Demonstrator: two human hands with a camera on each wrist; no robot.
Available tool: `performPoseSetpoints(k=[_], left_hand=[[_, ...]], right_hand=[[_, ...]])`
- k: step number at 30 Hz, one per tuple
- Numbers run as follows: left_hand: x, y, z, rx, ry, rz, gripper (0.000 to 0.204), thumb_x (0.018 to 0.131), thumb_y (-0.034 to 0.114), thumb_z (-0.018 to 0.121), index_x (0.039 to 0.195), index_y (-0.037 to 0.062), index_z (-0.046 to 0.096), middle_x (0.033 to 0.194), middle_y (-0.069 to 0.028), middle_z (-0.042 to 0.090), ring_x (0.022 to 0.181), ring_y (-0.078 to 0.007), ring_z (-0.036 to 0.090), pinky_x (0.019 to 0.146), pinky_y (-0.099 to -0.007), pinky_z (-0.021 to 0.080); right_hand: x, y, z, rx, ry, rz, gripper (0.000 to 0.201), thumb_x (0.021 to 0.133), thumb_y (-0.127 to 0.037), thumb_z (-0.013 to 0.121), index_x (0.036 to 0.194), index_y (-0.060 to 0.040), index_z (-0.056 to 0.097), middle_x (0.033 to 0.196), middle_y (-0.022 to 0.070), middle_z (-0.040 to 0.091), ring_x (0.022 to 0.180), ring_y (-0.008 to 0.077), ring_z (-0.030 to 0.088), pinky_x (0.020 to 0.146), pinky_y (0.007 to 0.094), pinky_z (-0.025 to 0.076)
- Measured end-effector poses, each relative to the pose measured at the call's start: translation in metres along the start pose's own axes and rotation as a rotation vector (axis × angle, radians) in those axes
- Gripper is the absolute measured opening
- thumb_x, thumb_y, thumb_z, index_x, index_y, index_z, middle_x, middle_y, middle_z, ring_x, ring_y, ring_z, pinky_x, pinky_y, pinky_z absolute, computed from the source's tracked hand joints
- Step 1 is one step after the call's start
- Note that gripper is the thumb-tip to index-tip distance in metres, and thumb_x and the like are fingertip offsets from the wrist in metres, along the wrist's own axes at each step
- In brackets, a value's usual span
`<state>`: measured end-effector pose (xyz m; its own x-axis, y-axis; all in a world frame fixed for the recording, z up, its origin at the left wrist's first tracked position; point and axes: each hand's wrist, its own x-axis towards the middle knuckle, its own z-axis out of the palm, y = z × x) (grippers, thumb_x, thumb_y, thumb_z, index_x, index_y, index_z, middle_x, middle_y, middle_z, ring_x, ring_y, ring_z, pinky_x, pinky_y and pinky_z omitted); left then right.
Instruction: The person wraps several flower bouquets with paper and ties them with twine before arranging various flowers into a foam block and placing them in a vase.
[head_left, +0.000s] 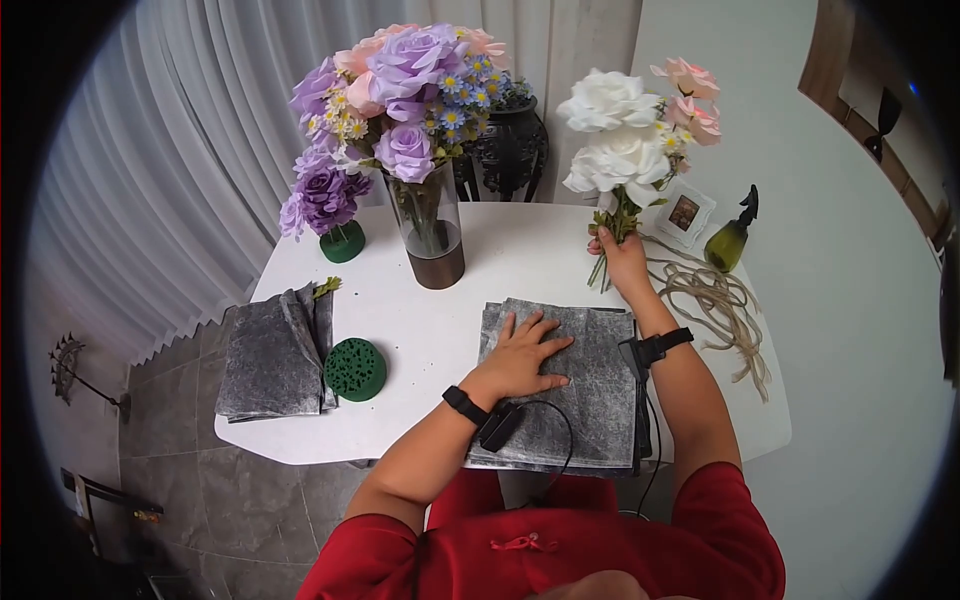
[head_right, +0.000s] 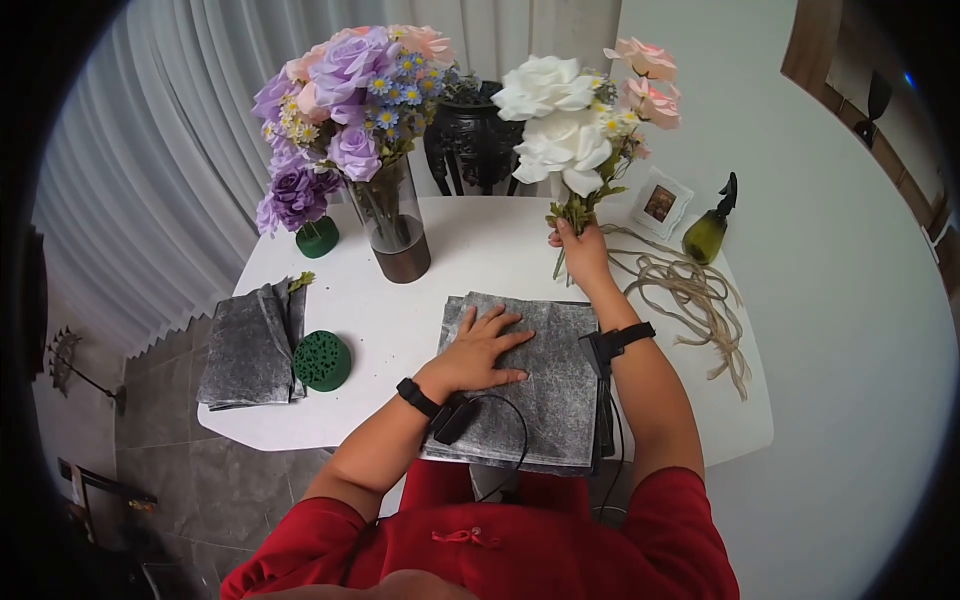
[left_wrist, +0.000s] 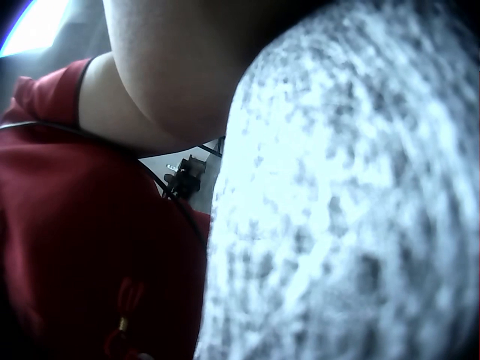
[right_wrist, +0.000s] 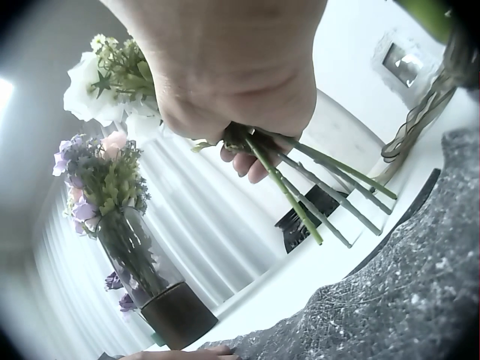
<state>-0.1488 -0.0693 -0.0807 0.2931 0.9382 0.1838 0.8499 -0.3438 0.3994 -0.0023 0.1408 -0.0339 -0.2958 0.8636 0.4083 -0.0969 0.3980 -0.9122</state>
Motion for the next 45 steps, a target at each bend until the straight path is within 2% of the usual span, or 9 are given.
performPoseSetpoints(k=[6,11,15,18,20,24,32,37,45], left_hand=[[0.001,-0.005,0.001,-0.098,0.031,0.024,0.063,0.081,0.048,0.067,0.134,0.0161,0.052,0.142,-0.0127,0.042,0.14,-0.0331,0.026,0.115,-0.0547,0.007],[0.014,-0.012,-0.006,-0.455,0.186,-0.031,0.047,0.089,0.037,0.061,0.124,0.0073,0.058,0.126,-0.0159,0.056,0.128,-0.0338,0.045,0.113,-0.0477,0.024],[0.013,-0.014,-0.017,-1.569,0.134,-0.19,0.046,0.099,0.043,0.044,0.113,0.0003,0.057,0.111,-0.0163,0.062,0.096,-0.0245,0.065,0.09,-0.0347,0.051],[0.011,0.0,-0.01,-1.717,-0.001,-0.14,0.044,0.099,0.044,0.044,0.124,0.0081,0.05,0.113,-0.0147,0.06,0.099,-0.0302,0.064,0.09,-0.0406,0.051],[0.009,0.009,-0.01,-1.631,-0.143,-0.097,0.036,0.097,0.033,0.053,0.122,0.0085,0.047,0.111,-0.0128,0.061,0.095,-0.0293,0.066,0.083,-0.0388,0.054],[0.012,0.009,-0.004,-1.449,-0.233,-0.104,0.022,0.098,0.02,0.053,0.115,0.0075,0.049,0.098,-0.0093,0.062,0.079,-0.0242,0.068,0.078,-0.0371,0.056],[0.016,-0.005,0.008,-1.701,-0.17,-0.169,0.015,0.1,0.016,0.048,0.109,0.005,0.05,0.088,-0.0073,0.061,0.074,-0.0221,0.068,0.072,-0.0389,0.059],[0.019,-0.005,0.005,-1.524,-0.23,-0.259,0.019,0.099,0.017,0.051,0.113,0.0047,0.051,0.095,-0.0088,0.063,0.083,-0.0233,0.068,0.078,-0.0386,0.058],[0.017,0.005,-0.001,-1.601,-0.215,-0.248,0.026,0.096,0.015,0.055,0.119,0.0022,0.049,0.108,-0.0122,0.061,0.093,-0.0258,0.067,0.087,-0.0391,0.055]], right_hand=[[-0.018,-0.099,-0.007,0.265,0.039,0.067,0.024,0.099,-0.018,0.05,0.109,0.0035,0.055,0.095,0.0112,0.062,0.079,0.0198,0.064,0.076,0.0329,0.056],[-0.073,-0.106,-0.007,0.646,-0.379,0.276,0.024,0.098,-0.017,0.05,0.114,0.0012,0.053,0.102,0.0111,0.061,0.097,0.0231,0.061,0.083,0.0371,0.055],[-0.101,-0.06,0.011,0.581,-0.394,0.33,0.024,0.098,-0.017,0.051,0.115,-0.0004,0.054,0.103,0.0105,0.061,0.097,0.0222,0.061,0.082,0.0363,0.054],[-0.104,-0.046,0.02,0.608,-0.493,0.364,0.025,0.097,-0.017,0.052,0.117,-0.001,0.054,0.107,0.0107,0.062,0.094,0.0196,0.062,0.082,0.0346,0.054],[-0.105,-0.048,0.017,0.464,-0.576,0.554,0.026,0.097,-0.018,0.053,0.118,-0.0012,0.054,0.111,0.0103,0.061,0.09,0.0164,0.062,0.071,0.0291,0.055],[-0.113,-0.045,0.026,0.468,-0.476,0.528,0.03,0.098,-0.021,0.052,0.122,-0.0025,0.051,0.117,0.0109,0.059,0.085,0.0156,0.062,0.049,0.0221,0.051],[-0.111,-0.029,0.03,0.686,-0.497,0.617,0.032,0.097,-0.02,0.054,0.124,-0.0058,0.047,0.11,0.0095,0.062,0.078,0.0171,0.064,0.048,0.0248,0.05],[-0.112,-0.01,0.034,0.527,-0.344,0.611,0.028,0.095,-0.019,0.057,0.118,-0.0067,0.048,0.087,0.0033,0.061,0.05,0.0114,0.054,0.035,0.0227,0.038],[-0.108,-0.003,0.033,0.659,-0.288,0.654,0.023,0.094,-0.014,0.059,0.115,-0.0075,0.051,0.086,0.0016,0.06,0.056,0.0099,0.056,0.036,0.0209,0.036]])
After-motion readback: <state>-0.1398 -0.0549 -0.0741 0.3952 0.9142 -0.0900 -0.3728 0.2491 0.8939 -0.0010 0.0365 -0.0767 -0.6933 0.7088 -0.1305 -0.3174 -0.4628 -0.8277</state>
